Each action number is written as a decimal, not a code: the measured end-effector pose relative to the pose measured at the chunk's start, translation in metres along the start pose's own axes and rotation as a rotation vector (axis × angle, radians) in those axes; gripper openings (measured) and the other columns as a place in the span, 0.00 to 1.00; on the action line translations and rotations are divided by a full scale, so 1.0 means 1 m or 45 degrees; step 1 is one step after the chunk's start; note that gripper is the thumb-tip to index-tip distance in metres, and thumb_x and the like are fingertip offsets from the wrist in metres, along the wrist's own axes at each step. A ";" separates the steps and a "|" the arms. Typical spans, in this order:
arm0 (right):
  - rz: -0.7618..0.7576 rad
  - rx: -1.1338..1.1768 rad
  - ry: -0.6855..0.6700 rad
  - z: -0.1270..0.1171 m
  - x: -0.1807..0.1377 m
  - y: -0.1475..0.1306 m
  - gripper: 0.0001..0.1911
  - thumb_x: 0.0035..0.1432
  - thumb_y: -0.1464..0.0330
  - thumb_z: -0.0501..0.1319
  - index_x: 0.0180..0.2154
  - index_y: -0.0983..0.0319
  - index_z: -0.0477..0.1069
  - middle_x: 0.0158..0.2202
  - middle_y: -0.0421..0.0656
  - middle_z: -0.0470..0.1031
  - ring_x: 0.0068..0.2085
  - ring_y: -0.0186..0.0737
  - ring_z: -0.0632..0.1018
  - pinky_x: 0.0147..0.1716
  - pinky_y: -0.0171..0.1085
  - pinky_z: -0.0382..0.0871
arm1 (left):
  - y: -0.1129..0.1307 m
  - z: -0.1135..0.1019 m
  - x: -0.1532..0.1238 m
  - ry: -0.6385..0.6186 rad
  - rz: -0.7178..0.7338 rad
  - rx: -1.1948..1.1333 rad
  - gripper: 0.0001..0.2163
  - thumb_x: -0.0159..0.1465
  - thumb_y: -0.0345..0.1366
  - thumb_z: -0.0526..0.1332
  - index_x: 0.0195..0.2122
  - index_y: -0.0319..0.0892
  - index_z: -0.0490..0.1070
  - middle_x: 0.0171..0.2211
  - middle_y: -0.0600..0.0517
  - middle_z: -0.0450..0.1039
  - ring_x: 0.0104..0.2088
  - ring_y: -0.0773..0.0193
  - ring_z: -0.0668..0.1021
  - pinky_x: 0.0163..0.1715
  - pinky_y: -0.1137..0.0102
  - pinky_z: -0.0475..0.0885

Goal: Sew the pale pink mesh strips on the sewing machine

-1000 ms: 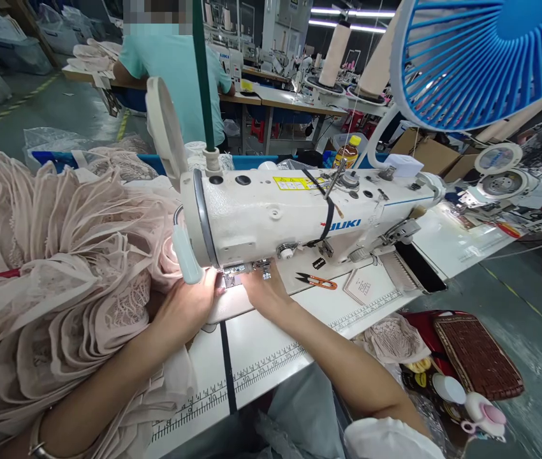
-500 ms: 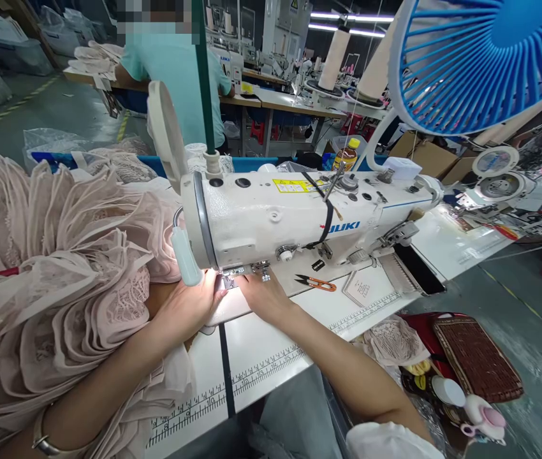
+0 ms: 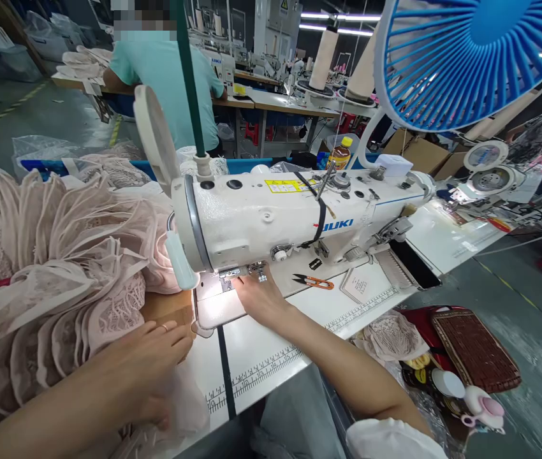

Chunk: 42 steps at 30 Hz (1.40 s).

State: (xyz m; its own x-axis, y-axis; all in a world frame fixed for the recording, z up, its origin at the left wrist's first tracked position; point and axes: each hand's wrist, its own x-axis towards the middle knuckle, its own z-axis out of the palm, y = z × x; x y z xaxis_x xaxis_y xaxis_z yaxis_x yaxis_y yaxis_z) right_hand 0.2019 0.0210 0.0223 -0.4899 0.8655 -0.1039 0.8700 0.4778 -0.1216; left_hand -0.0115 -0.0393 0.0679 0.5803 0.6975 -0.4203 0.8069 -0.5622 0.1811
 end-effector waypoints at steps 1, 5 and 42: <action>0.006 -0.003 -0.007 0.000 0.000 0.000 0.29 0.59 0.83 0.46 0.58 0.61 0.68 0.43 0.51 0.76 0.45 0.49 0.75 0.48 0.47 0.67 | -0.001 0.001 -0.002 -0.071 0.029 -0.013 0.21 0.42 0.37 0.75 0.36 0.42 0.72 0.41 0.48 0.74 0.42 0.52 0.75 0.43 0.60 0.66; 0.022 -0.018 -0.001 0.002 0.000 0.001 0.32 0.56 0.85 0.46 0.57 0.60 0.69 0.42 0.50 0.76 0.40 0.47 0.74 0.47 0.45 0.66 | 0.002 -0.006 -0.008 -0.114 0.060 -0.093 0.11 0.48 0.29 0.71 0.33 0.43 0.73 0.43 0.49 0.74 0.43 0.56 0.74 0.46 0.61 0.63; -0.129 0.347 0.277 0.014 -0.006 0.007 0.17 0.70 0.63 0.47 0.50 0.63 0.68 0.41 0.50 0.75 0.45 0.48 0.73 0.48 0.45 0.66 | 0.008 -0.019 0.023 0.381 -0.292 -0.062 0.08 0.61 0.23 0.54 0.33 0.43 0.66 0.27 0.52 0.70 0.29 0.59 0.76 0.26 0.68 0.60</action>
State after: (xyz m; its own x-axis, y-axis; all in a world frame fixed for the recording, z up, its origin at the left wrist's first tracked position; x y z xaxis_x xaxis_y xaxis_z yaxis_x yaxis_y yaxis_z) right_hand 0.2104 0.0172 0.0085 -0.5244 0.8413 0.1310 0.7563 0.5310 -0.3823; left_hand 0.0105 -0.0190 0.0765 0.3849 0.9057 -0.1778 0.9196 -0.3598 0.1578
